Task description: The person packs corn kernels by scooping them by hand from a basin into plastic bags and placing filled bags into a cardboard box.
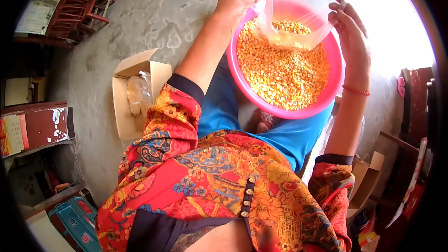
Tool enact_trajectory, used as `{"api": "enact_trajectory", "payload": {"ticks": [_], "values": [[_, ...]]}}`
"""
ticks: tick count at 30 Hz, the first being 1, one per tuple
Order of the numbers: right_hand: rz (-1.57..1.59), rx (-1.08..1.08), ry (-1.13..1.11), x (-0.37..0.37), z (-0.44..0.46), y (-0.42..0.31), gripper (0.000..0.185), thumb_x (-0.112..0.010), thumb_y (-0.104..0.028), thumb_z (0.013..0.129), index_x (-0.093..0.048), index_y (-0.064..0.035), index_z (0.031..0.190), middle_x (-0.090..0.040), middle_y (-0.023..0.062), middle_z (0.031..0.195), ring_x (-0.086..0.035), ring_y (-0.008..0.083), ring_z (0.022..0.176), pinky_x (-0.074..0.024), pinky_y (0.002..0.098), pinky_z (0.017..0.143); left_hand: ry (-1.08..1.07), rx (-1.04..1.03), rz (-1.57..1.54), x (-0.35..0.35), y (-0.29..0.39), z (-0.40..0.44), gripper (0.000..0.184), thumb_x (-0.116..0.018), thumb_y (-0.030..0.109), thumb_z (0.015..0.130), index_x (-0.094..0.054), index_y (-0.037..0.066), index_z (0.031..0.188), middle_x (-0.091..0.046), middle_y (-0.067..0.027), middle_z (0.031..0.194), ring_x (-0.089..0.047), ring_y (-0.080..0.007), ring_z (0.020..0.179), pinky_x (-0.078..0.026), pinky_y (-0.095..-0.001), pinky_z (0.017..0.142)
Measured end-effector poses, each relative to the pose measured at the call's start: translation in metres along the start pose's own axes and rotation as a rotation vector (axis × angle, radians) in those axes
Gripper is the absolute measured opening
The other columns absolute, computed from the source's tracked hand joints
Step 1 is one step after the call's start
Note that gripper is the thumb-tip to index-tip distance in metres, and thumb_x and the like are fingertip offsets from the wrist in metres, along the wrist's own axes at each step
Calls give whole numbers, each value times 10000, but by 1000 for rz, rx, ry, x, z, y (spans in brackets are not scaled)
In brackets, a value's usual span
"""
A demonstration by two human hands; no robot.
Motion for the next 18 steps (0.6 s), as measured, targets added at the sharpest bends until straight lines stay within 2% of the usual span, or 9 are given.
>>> {"api": "enact_trajectory", "payload": {"ticks": [6, 8, 10, 12, 13, 14, 16, 17, 18], "values": [[-166, 126, 147, -6, -8, -22, 455, -515, -141, 876, -411, -5, 1298, -550, 59, 1062, -524, 110, 897, -414, 237, 824, -90, -32, -109, -14, 14, 8, 229, -544, 213, 891, -613, 55, 740, -520, 31, 569, -449, -39, 440, -340, -168, 406], [-155, 97, 205, 7, -9, -2, 412, -550, -147, 853, -493, -7, 1236, -585, 86, 1071, -565, 128, 909, -441, 244, 834, -16, -62, -61, -8, 0, 2, 179, -609, 192, 847, -655, 20, 830, -609, -20, 668, -520, -62, 506, -433, -206, 463], [-186, -23, 177, 18, -18, 23, 454, -571, -176, 843, -470, -10, 1253, -573, 98, 1098, -559, 126, 929, -445, 248, 819, -82, -56, -22, -1, -20, -1, 175, -604, 190, 853, -656, 25, 872, -600, -14, 660, -504, -50, 499, -417, -197, 453], [-190, -107, 220, 29, -32, 39, 424, -566, -180, 845, -492, -3, 1223, -584, 84, 1072, -555, 124, 894, -443, 241, 793, -31, 141, 32, 3, -37, -20, 164, -563, 170, 883, -649, 47, 816, -557, 14, 641, -444, -30, 484, -367, -169, 448], [-188, -107, 223, 36, -39, 45, 424, -566, -180, 845, -492, -3, 1223, -584, 84, 1072, -555, 124, 894, -443, 241, 793, -4, 155, 65, 7, -43, -25, 144, -558, 154, 885, -641, 40, 912, -563, 10, 667, -443, -23, 493, -368, -159, 453], [-181, -144, 265, 44, -47, 52, 407, -566, -185, 846, -504, -5, 1206, -589, 76, 1053, -548, 116, 871, -438, 231, 777, -5, 158, 66, 10, -47, -29, 144, -558, 154, 885, -641, 40, 912, -563, 10, 667, -443, -23, 493, -368, -159, 453], [-175, -186, 307, 47, -63, 55, 391, -566, -189, 847, -516, -8, 1190, -595, 68, 1035, -541, 107, 848, -433, 221, 761, -4, 95, -22, 13, -49, -37, 190, -553, 125, 882, -599, 33, 1042, -569, 1, 707, -445, -17, 507, -370, -151, 457], [-280, -155, 398, 48, -72, 46, 374, -562, -191, 851, -524, -17, 1179, -595, 60, 1015, -534, 102, 828, -431, 218, 751, -14, 90, -7, 14, -48, -42, 267, -556, 100, 874, -549, 30, 1131, -573, -7, 738, -454, -13, 529, -373, -141, 462], [-385, -124, 489, 49, -82, 38, 357, -559, -192, 854, -532, -26, 1169, -596, 51, 996, -528, 96, 809, -428, 216, 740, -13, 93, -7, 12, -48, -47, 267, -556, 100, 874, -549, 30, 1131, -573, -7, 738, -454, -13, 529, -373, -141, 462]]}}
Point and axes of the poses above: each hand's wrist, its own z-axis towards the middle knuckle, its own x-axis out of the back of the hand, y = z × x, the point moved 6 cm from there along z, towards the middle knuckle
